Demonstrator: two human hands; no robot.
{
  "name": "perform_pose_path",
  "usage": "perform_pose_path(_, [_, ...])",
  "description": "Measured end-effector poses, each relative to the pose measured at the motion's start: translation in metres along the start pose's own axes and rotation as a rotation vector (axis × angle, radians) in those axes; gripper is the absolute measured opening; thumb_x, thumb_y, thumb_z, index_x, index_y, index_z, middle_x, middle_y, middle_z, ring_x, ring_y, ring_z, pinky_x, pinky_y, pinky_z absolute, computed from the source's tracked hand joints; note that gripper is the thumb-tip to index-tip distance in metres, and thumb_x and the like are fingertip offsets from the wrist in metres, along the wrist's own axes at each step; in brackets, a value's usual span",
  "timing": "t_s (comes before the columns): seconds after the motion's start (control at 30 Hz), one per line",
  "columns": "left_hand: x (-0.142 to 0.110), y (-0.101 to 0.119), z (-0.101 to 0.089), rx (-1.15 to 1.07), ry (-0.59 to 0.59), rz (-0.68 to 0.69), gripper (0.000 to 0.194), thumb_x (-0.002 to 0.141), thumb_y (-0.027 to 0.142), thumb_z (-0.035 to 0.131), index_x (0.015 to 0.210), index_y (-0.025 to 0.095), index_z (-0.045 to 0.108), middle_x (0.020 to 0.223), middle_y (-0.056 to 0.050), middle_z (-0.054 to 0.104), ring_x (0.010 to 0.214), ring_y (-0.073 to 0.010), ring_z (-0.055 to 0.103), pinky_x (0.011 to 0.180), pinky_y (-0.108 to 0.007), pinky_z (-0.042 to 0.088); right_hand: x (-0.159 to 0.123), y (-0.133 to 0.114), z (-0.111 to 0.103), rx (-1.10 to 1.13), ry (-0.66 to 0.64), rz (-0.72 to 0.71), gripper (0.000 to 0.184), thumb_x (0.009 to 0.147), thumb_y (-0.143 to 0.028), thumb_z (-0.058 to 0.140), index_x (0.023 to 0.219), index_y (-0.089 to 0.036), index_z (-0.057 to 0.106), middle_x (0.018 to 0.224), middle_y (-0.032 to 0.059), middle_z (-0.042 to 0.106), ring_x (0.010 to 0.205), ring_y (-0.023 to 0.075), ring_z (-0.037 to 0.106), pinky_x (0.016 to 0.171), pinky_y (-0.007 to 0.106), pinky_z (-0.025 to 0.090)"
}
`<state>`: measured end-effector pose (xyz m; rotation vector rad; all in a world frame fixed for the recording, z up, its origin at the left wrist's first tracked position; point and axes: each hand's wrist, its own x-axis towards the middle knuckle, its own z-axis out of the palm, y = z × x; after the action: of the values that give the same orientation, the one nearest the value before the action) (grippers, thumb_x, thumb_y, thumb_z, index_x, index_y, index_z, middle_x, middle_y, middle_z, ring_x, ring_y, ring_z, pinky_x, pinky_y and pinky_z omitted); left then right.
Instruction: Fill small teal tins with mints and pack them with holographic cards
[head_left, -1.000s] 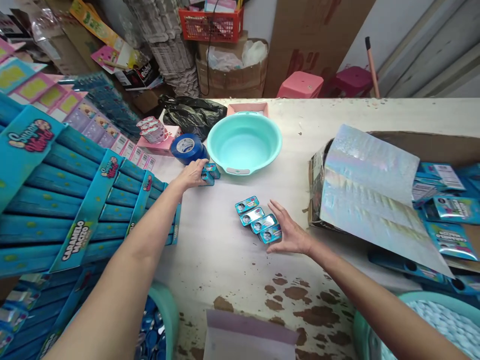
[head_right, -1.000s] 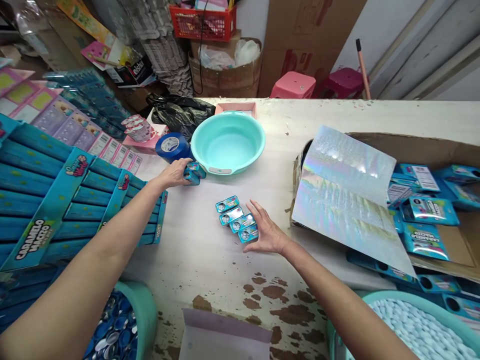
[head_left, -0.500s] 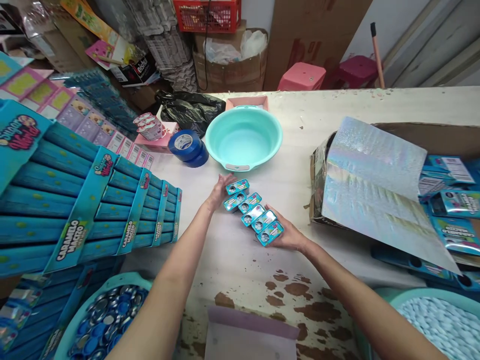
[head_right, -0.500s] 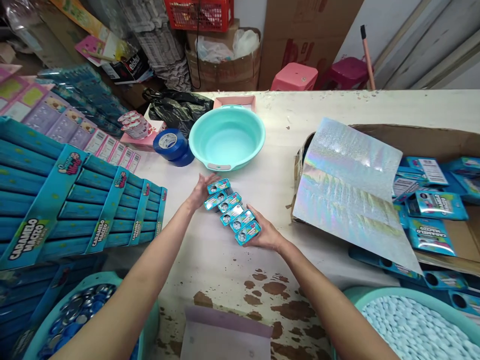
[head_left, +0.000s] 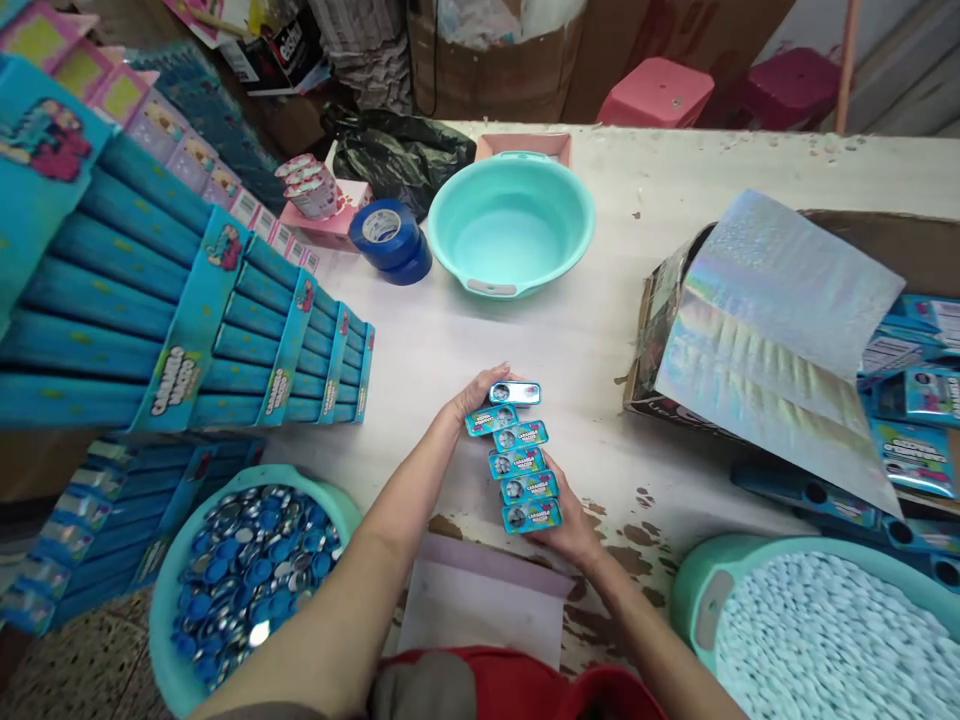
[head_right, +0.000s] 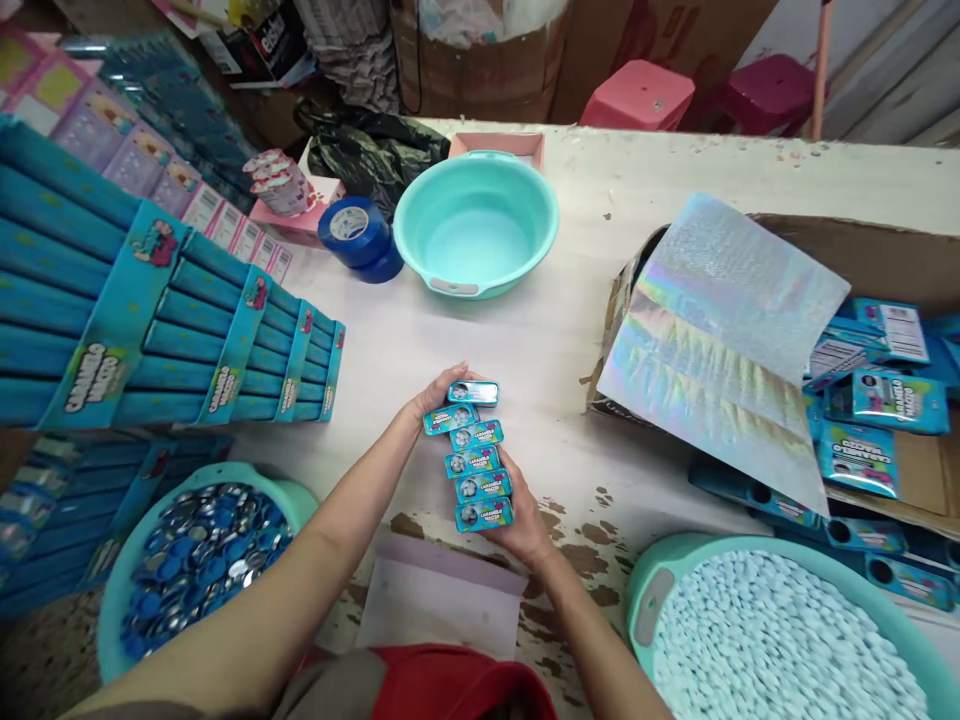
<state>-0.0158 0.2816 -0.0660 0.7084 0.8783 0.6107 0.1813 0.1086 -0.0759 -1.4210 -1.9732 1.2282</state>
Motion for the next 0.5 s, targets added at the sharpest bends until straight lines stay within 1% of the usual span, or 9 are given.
perform_pose_path(0.07, [-0.01, -0.011, 0.009, 0.065, -0.013, -0.011, 0.067, 0.076, 0.067, 0.048, 0.094, 0.006, 0.07, 0.08, -0.013, 0.071, 0.075, -0.0211, 0.065, 0.076, -0.033, 0.047, -0.018, -0.005, 0.015, 0.049, 0.088, 0.018, 0.107, 0.068, -0.048, 0.071, 0.148, -0.026, 0.002, 0.144, 0.0166, 0.038, 0.121, 0.0345, 0.051, 0.091, 0.049, 0.05])
perform_pose_path(0.1, [-0.015, -0.014, 0.013, 0.108, 0.021, 0.002, 0.067, 0.076, 0.067, 0.048, 0.093, 0.006, 0.07, 0.081, -0.013, 0.071, 0.077, -0.0216, 0.064, 0.077, -0.034, 0.047, -0.025, -0.007, 0.019, 0.047, 0.111, 0.01, 0.106, 0.069, -0.049, 0.07, 0.148, -0.026, 0.004, 0.144, 0.0172, 0.038, 0.123, 0.0352, 0.049, 0.092, 0.051, 0.049])
perform_pose_path(0.17, [-0.033, -0.015, 0.019, 0.188, 0.214, 0.1, 0.065, 0.078, 0.066, 0.046, 0.093, 0.007, 0.07, 0.089, -0.014, 0.071, 0.084, -0.0219, 0.064, 0.083, -0.034, 0.045, -0.036, -0.01, 0.019, 0.038, 0.115, -0.003, 0.106, 0.069, -0.051, 0.07, 0.148, -0.025, 0.005, 0.144, 0.0177, 0.037, 0.126, 0.0355, 0.045, 0.096, 0.053, 0.045])
perform_pose_path(0.23, [-0.067, -0.011, 0.017, 0.266, 0.501, 0.275, 0.06, 0.083, 0.063, 0.041, 0.098, 0.011, 0.067, 0.099, -0.013, 0.069, 0.092, -0.0207, 0.062, 0.087, -0.032, 0.044, -0.044, -0.012, 0.007, 0.034, 0.051, -0.005, 0.104, 0.068, -0.053, 0.07, 0.148, -0.024, 0.01, 0.143, 0.0166, 0.037, 0.127, 0.0346, 0.044, 0.099, 0.052, 0.044])
perform_pose_path(0.3, [-0.123, -0.008, 0.008, 0.423, 0.748, 0.408, 0.051, 0.085, 0.057, 0.042, 0.101, 0.015, 0.065, 0.103, -0.01, 0.067, 0.096, -0.0193, 0.06, 0.089, -0.031, 0.043, -0.05, -0.015, -0.011, 0.008, -0.035, -0.028, 0.093, 0.07, -0.054, 0.068, 0.145, -0.024, 0.022, 0.142, 0.0142, 0.04, 0.126, 0.0333, 0.045, 0.099, 0.05, 0.044])
perform_pose_path(0.33, [-0.159, -0.009, 0.002, 0.55, 0.845, 0.422, 0.044, 0.086, 0.053, 0.044, 0.102, 0.017, 0.064, 0.104, -0.01, 0.066, 0.098, -0.0194, 0.059, 0.09, -0.03, 0.043, -0.052, -0.017, -0.021, -0.021, -0.028, -0.029, 0.087, 0.072, -0.054, 0.067, 0.144, -0.024, 0.027, 0.14, 0.0137, 0.042, 0.124, 0.033, 0.047, 0.097, 0.049, 0.046])
perform_pose_path(0.37, [-0.197, -0.012, -0.003, 0.702, 0.933, 0.394, 0.038, 0.086, 0.049, 0.047, 0.101, 0.019, 0.064, 0.105, -0.009, 0.065, 0.1, -0.0199, 0.058, 0.092, -0.031, 0.042, -0.055, -0.021, -0.029, -0.057, 0.023, -0.02, 0.081, 0.074, -0.054, 0.065, 0.141, -0.024, 0.033, 0.136, 0.0139, 0.046, 0.121, 0.0326, 0.049, 0.095, 0.048, 0.048])
perform_pose_path(0.43, [-0.273, -0.025, -0.011, 1.019, 1.134, 0.215, 0.03, 0.086, 0.04, 0.048, 0.102, 0.02, 0.064, 0.109, -0.01, 0.063, 0.108, -0.0236, 0.053, 0.099, -0.036, 0.037, -0.064, -0.038, -0.039, -0.131, 0.206, 0.018, 0.067, 0.078, -0.053, 0.061, 0.134, -0.021, 0.044, 0.125, 0.0147, 0.054, 0.111, 0.0315, 0.056, 0.09, 0.048, 0.049])
perform_pose_path(0.5, [-0.334, -0.046, -0.021, 1.233, 1.275, -0.053, 0.031, 0.086, 0.037, 0.045, 0.106, 0.02, 0.062, 0.113, -0.013, 0.06, 0.115, -0.0289, 0.048, 0.102, -0.043, 0.034, -0.078, -0.066, -0.036, -0.171, 0.389, 0.033, 0.052, 0.082, -0.049, 0.057, 0.124, -0.019, 0.053, 0.113, 0.0148, 0.059, 0.101, 0.03, 0.059, 0.087, 0.05, 0.05])
